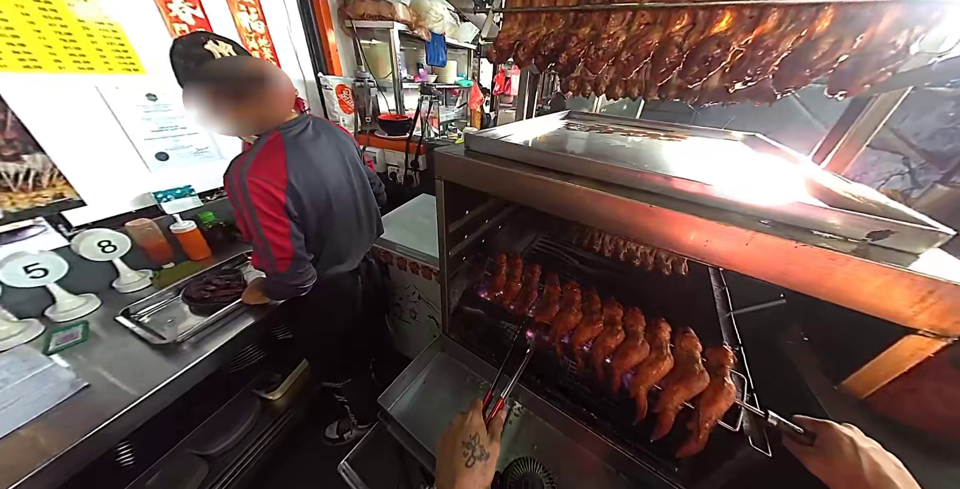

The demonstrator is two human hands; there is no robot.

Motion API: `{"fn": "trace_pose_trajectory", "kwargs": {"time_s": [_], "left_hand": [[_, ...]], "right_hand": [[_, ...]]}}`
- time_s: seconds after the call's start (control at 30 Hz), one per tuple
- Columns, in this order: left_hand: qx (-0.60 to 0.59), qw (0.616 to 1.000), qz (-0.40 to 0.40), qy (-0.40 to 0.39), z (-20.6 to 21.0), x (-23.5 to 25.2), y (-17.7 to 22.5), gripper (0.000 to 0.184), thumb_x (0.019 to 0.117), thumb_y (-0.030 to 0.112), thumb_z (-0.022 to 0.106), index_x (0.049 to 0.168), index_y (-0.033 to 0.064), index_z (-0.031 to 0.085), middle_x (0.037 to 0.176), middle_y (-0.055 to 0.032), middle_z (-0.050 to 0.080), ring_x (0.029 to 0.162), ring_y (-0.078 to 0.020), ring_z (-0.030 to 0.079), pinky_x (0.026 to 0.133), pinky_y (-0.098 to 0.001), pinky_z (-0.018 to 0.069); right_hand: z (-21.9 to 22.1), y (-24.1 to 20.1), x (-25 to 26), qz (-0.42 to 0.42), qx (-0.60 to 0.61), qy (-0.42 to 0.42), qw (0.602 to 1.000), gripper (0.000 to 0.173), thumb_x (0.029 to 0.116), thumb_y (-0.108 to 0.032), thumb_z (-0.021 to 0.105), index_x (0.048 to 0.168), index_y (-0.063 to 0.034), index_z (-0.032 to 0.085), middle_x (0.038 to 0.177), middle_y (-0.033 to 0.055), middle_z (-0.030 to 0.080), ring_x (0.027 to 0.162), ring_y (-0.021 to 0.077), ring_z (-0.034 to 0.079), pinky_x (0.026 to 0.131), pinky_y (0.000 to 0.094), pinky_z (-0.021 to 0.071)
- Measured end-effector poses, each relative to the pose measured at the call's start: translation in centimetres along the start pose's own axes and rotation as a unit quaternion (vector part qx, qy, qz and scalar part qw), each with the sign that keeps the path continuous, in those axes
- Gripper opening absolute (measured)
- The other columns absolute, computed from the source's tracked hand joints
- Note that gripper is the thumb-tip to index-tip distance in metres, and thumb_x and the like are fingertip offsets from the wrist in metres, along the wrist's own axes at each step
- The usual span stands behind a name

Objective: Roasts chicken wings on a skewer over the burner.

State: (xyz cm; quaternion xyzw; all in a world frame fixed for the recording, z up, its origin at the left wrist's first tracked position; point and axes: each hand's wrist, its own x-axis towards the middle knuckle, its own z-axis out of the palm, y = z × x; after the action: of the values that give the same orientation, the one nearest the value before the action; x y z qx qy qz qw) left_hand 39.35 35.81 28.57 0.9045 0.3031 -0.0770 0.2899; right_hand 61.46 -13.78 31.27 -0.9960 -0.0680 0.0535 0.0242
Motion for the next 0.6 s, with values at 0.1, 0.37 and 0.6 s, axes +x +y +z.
{"fn": "trace_pose_trajectory", "kwargs": {"time_s": [0.1,0.37,0.6], "left_hand": [[-0.001,1.000,-0.005,0.006,-0.1,0.1,-0.1,0.060,0.1033,0.059,0.046,0.128,0.0069,0.064,0.109,-0.0175,0.073,0.109,-0.0344,0.070,0.092,-0.0538,0.0555],[-0.015,1.000,-0.007,0.012,-0.3,-0.9,-0.1,0.063,0.1014,0.059,0.050,0.129,0.0032,0.063,0.107,-0.0183,0.073,0.106,-0.0354,0.071,0.090,-0.0544,0.0562],[-0.042,0.997,0.034,0.062,-3.5,0.4,4.0,0.062,0.1016,0.061,0.048,0.129,0.0065,0.062,0.103,-0.0151,0.073,0.100,-0.0329,0.072,0.086,-0.0532,0.0577]], "right_hand": [[0.0,0.0,0.2,-0.002,-0.001,0.002,1.000,0.035,0.0877,-0.044,0.067,0.087,-0.0093,0.070,0.092,0.0234,0.071,0.096,0.0477,0.069,0.072,0.0685,0.0503],[-0.1,-0.2,0.0,0.000,-0.002,0.004,1.000,0.036,0.0878,-0.044,0.067,0.090,-0.0087,0.071,0.095,0.0250,0.072,0.099,0.0493,0.068,0.074,0.0700,0.0504],[0.3,-0.9,-1.0,0.005,-0.016,0.054,0.998,0.038,0.0875,-0.045,0.067,0.097,-0.0088,0.072,0.096,0.0267,0.072,0.097,0.0512,0.068,0.074,0.0705,0.0503]]}}
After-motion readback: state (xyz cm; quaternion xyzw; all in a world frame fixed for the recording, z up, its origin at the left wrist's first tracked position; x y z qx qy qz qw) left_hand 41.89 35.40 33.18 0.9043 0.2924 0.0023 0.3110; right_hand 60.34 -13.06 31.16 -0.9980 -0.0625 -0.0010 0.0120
